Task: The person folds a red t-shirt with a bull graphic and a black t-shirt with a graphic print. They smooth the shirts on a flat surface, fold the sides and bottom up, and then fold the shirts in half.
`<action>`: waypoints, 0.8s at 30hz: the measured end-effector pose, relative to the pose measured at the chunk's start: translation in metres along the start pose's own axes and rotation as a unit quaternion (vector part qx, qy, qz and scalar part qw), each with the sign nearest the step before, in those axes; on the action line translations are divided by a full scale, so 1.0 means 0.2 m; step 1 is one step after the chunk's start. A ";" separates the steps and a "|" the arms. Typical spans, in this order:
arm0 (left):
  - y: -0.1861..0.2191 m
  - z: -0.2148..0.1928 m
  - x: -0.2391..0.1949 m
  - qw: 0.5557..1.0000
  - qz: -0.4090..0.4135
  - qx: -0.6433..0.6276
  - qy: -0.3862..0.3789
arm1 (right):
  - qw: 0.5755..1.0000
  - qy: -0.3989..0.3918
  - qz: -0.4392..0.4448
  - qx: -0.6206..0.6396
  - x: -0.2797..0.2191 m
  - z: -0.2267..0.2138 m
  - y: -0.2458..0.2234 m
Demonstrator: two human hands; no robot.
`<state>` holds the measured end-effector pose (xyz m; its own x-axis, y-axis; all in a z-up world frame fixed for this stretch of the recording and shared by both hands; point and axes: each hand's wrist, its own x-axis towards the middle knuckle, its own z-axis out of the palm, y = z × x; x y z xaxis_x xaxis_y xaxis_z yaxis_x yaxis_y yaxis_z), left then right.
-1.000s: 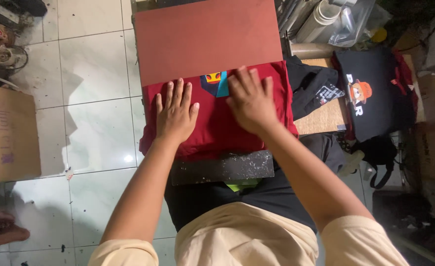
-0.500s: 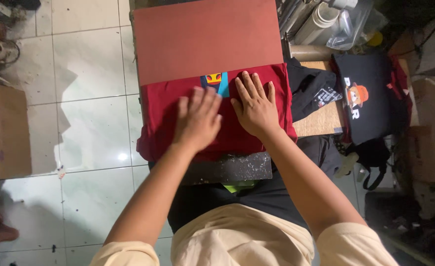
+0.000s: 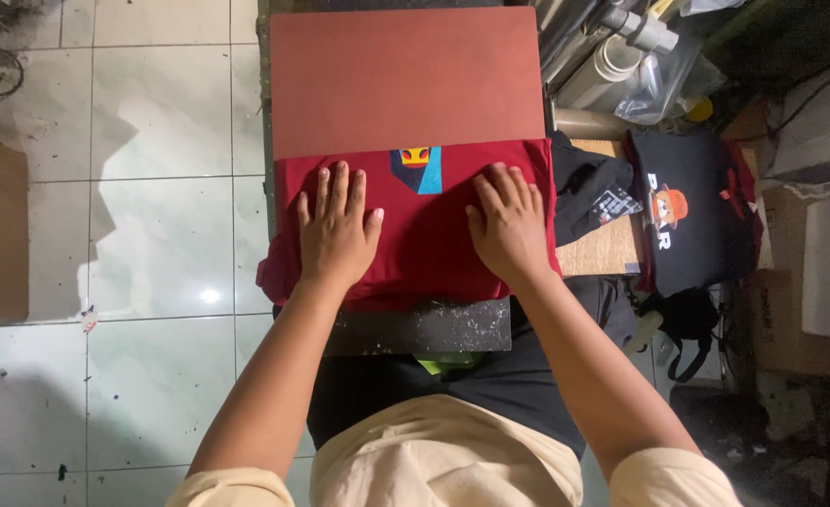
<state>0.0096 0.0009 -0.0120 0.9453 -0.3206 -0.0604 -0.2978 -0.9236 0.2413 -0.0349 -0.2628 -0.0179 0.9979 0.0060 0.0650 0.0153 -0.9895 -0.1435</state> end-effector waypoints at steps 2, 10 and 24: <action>0.05 0.02 -0.02 0.999 0.027 -0.003 0.018 | 0.995 0.060 -0.057 0.054 0.01 0.00 -0.09; 0.15 0.06 0.04 0.994 0.093 -0.056 -0.033 | 0.993 0.059 -0.091 0.051 0.06 0.11 -0.20; 0.03 0.03 0.14 0.994 0.061 -0.022 0.093 | 0.997 0.040 0.008 0.067 0.11 -0.12 -0.18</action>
<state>0.0341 -0.0141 -0.0179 0.9120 -0.3812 0.1516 -0.4094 -0.8687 0.2787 -0.0147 -0.2307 0.0121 0.9900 -0.0254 0.1389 0.0138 -0.9615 -0.2745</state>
